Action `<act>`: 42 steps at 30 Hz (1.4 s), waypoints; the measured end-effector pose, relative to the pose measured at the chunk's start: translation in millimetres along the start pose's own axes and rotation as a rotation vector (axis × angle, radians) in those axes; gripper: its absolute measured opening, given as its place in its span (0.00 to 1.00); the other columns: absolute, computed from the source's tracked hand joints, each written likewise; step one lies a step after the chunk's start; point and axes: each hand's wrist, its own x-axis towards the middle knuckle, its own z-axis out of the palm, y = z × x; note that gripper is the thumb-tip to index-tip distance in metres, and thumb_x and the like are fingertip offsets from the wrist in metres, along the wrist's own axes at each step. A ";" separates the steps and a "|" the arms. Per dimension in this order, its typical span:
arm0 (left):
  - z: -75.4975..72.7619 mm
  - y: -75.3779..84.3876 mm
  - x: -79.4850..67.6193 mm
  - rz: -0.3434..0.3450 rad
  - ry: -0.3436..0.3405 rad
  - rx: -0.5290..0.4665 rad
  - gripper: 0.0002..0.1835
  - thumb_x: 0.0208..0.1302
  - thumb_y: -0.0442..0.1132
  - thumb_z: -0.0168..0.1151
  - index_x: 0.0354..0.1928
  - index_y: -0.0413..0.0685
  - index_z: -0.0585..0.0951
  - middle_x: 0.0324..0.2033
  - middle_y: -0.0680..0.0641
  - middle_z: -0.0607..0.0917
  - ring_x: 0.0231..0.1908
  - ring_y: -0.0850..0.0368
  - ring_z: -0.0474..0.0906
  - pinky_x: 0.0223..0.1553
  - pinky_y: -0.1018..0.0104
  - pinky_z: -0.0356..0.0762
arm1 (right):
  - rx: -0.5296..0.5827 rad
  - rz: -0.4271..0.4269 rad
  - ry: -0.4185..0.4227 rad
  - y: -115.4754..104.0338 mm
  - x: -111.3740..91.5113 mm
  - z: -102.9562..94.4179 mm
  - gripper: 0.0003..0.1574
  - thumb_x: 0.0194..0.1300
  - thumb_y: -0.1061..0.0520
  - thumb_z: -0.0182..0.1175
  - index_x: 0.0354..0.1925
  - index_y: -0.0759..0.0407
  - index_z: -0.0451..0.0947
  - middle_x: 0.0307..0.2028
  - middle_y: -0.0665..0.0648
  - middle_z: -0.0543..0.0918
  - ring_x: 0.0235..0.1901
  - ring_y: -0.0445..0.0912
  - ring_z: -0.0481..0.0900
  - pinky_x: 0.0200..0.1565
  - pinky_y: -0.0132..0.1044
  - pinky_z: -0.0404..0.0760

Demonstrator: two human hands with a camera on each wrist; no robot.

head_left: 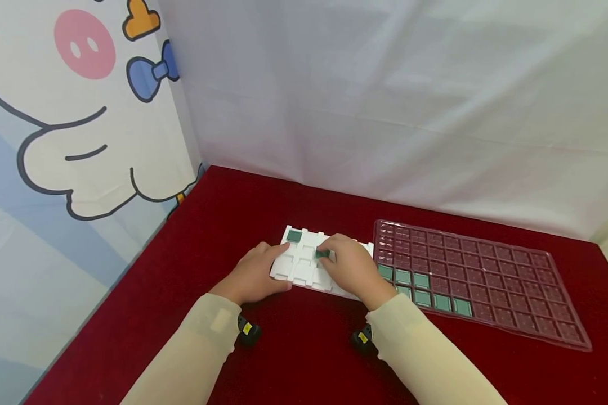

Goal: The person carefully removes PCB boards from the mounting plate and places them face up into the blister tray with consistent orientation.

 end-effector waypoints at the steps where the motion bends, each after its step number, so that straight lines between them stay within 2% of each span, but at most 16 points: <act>1: 0.1 0.4 0.2 -0.001 0.000 -0.002 0.48 0.59 0.49 0.77 0.79 0.55 0.64 0.53 0.47 0.74 0.44 0.55 0.69 0.47 0.60 0.71 | 0.002 0.001 0.000 0.2 -1.5 -0.8 0.14 0.69 0.57 0.68 0.52 0.55 0.88 0.55 0.54 0.85 0.58 0.50 0.81 0.61 0.48 0.78; 15: 0.7 4.0 1.2 -0.021 -0.002 -0.003 0.48 0.58 0.49 0.77 0.79 0.56 0.64 0.54 0.46 0.74 0.46 0.54 0.69 0.48 0.59 0.71 | 0.003 -0.022 0.029 12.9 -17.3 -7.4 0.13 0.68 0.57 0.69 0.51 0.54 0.88 0.53 0.53 0.86 0.53 0.50 0.82 0.57 0.49 0.79; 21: 1.3 3.6 1.8 -0.018 0.001 -0.001 0.49 0.58 0.49 0.77 0.79 0.56 0.64 0.54 0.47 0.75 0.46 0.54 0.69 0.49 0.59 0.71 | 0.014 -0.014 0.028 19.1 -24.5 -11.8 0.14 0.68 0.57 0.69 0.52 0.53 0.88 0.53 0.52 0.85 0.45 0.47 0.81 0.50 0.46 0.80; 25: 0.3 2.7 1.4 -0.007 0.004 -0.004 0.48 0.58 0.49 0.77 0.79 0.56 0.64 0.54 0.47 0.75 0.46 0.54 0.68 0.49 0.59 0.70 | 0.031 -0.006 0.038 22.7 -28.7 -12.4 0.14 0.68 0.58 0.69 0.52 0.54 0.88 0.54 0.53 0.85 0.42 0.46 0.80 0.49 0.46 0.80; 32: -1.6 3.4 -0.9 -0.010 0.001 -0.008 0.48 0.59 0.48 0.77 0.79 0.55 0.64 0.54 0.46 0.75 0.46 0.54 0.69 0.50 0.58 0.71 | 0.075 -0.015 0.076 28.9 -36.1 -13.7 0.14 0.67 0.60 0.70 0.51 0.56 0.89 0.51 0.53 0.85 0.32 0.44 0.73 0.39 0.42 0.75; 42: -0.7 2.6 -1.0 -0.012 0.002 -0.004 0.48 0.59 0.49 0.77 0.80 0.55 0.64 0.55 0.46 0.75 0.46 0.54 0.69 0.49 0.59 0.70 | 0.094 -0.009 0.107 39.0 -47.2 -18.4 0.13 0.66 0.61 0.70 0.49 0.56 0.89 0.50 0.52 0.85 0.31 0.42 0.71 0.37 0.41 0.73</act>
